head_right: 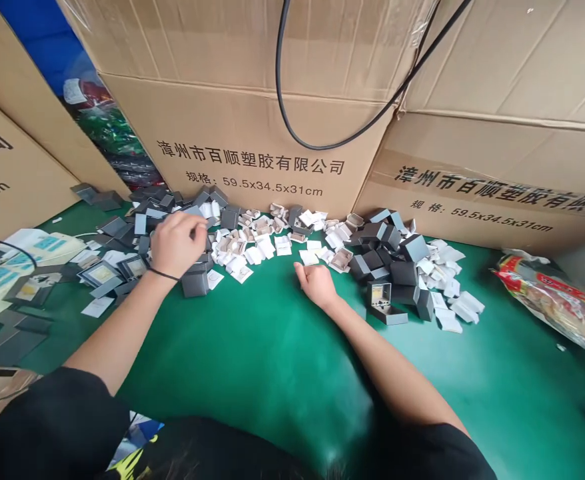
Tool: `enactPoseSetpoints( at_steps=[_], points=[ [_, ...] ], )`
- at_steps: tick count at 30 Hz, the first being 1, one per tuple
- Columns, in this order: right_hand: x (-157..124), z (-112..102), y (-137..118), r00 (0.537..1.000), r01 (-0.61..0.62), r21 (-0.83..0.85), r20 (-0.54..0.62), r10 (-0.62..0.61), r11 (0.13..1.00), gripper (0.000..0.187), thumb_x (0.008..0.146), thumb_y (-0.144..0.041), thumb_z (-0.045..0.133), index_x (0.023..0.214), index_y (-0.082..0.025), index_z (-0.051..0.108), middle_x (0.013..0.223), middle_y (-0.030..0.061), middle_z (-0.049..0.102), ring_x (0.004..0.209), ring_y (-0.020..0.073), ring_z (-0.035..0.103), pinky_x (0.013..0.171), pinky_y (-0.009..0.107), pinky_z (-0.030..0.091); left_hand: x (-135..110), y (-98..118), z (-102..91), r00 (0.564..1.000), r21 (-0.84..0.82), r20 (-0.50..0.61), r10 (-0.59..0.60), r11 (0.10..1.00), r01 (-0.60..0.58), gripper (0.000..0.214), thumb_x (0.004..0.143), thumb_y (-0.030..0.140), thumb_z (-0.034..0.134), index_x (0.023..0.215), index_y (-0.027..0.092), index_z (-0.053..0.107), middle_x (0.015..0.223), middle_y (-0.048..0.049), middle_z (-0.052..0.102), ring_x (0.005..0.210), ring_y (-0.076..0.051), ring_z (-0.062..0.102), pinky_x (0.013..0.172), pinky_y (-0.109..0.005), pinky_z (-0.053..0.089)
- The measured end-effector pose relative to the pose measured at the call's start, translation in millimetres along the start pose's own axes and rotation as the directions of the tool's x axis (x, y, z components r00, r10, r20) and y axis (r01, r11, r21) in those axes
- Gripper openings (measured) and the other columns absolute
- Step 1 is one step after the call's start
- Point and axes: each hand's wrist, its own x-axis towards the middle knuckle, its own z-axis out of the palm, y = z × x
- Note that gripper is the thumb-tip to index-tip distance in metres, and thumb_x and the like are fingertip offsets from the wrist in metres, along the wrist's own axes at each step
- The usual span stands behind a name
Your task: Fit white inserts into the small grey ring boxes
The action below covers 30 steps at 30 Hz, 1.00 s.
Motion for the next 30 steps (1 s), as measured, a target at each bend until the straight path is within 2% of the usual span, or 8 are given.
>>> enactPoseSetpoints(
  at_steps=[2,4,9,14,20,24,27,30],
  points=[
    [-1,13,9,1.000,-0.018,-0.014,0.023,0.018,1.000,0.062,0.091,-0.054,0.033,0.040,-0.022,0.045,0.040,0.0054,0.053,0.044,0.0172,0.054,0.057,0.031,0.043,0,-18,-12.9,0.983,0.142,0.049,-0.178,0.975,0.170,0.035,0.086,0.034,0.039,0.100,0.017,0.066,0.100,-0.0156,0.062,0.101,-0.034,0.056,0.086,-0.050,0.043],
    [-2,17,12,0.999,-0.037,-0.030,0.021,0.037,0.999,0.061,0.092,-0.052,0.032,0.042,-0.020,0.048,0.042,0.0054,0.056,0.047,0.0165,0.056,0.060,0.029,0.043,-4,-23,-14.8,0.945,0.242,0.145,-0.294,0.936,0.255,0.044,0.086,0.045,0.037,0.108,0.016,0.062,0.100,-0.0185,0.063,0.097,-0.038,0.058,0.080,-0.051,0.045],
    [-5,15,11,0.998,0.053,-0.111,0.031,-0.050,0.992,0.059,0.092,-0.050,0.030,0.045,-0.019,0.045,0.051,0.0048,0.059,0.049,0.0139,0.053,0.057,0.027,0.038,-3,-12,5.3,0.883,0.365,0.318,-0.344,0.904,0.221,0.065,0.080,0.062,0.037,0.122,0.015,0.054,0.099,-0.0217,0.065,0.088,-0.040,0.062,0.072,-0.050,0.046],
    [-5,16,14,0.996,0.070,-0.112,0.054,-0.064,0.991,0.058,0.093,-0.051,0.028,0.047,-0.019,0.041,0.051,0.0035,0.057,0.049,0.0124,0.049,0.057,0.026,0.035,3,-14,5.8,0.897,0.348,0.269,-0.351,0.904,0.249,0.046,0.084,0.051,0.037,0.108,0.021,0.063,0.094,-0.0174,0.067,0.089,-0.039,0.062,0.072,-0.048,0.047],
    [-6,16,13,0.995,0.084,-0.101,0.057,-0.078,0.991,0.057,0.093,-0.051,0.027,0.047,-0.019,0.037,0.051,0.0034,0.055,0.048,0.0119,0.046,0.055,0.026,0.034,2,-6,7.9,0.933,0.315,0.228,-0.279,0.927,0.201,0.062,0.080,0.063,0.036,0.110,0.013,0.059,0.109,-0.0228,0.057,0.095,-0.041,0.059,0.071,-0.047,0.047],
    [-6,16,12,0.995,0.084,-0.098,0.067,-0.077,0.992,0.056,0.093,-0.050,0.027,0.047,-0.019,0.037,0.051,0.0037,0.056,0.049,0.0121,0.046,0.055,0.026,0.034,0,-13,16.6,0.908,0.297,0.248,-0.339,0.918,0.262,0.059,0.075,0.061,0.045,0.106,0.013,0.058,0.111,-0.0232,0.051,0.087,-0.040,0.061,0.068,-0.047,0.048],
    [-6,16,11,0.994,0.089,-0.104,0.066,-0.082,0.991,0.056,0.093,-0.051,0.027,0.047,-0.019,0.036,0.051,0.0037,0.055,0.049,0.0119,0.045,0.055,0.027,0.034,-2,-29,13.8,0.881,0.175,0.265,-0.392,0.918,0.356,0.047,0.072,0.055,0.052,0.097,0.016,0.061,0.111,-0.0183,0.052,0.082,-0.033,0.062,0.070,-0.043,0.049],
    [-6,16,10,0.995,0.081,-0.109,0.060,-0.075,0.991,0.058,0.092,-0.053,0.026,0.046,-0.020,0.036,0.050,0.0035,0.053,0.048,0.0120,0.044,0.054,0.027,0.033,-4,-40,4.9,0.897,-0.019,0.201,-0.393,0.914,0.405,0.037,0.071,0.047,0.056,0.093,0.018,0.061,0.102,-0.0123,0.057,0.088,-0.028,0.060,0.080,-0.040,0.048]
  ],
)
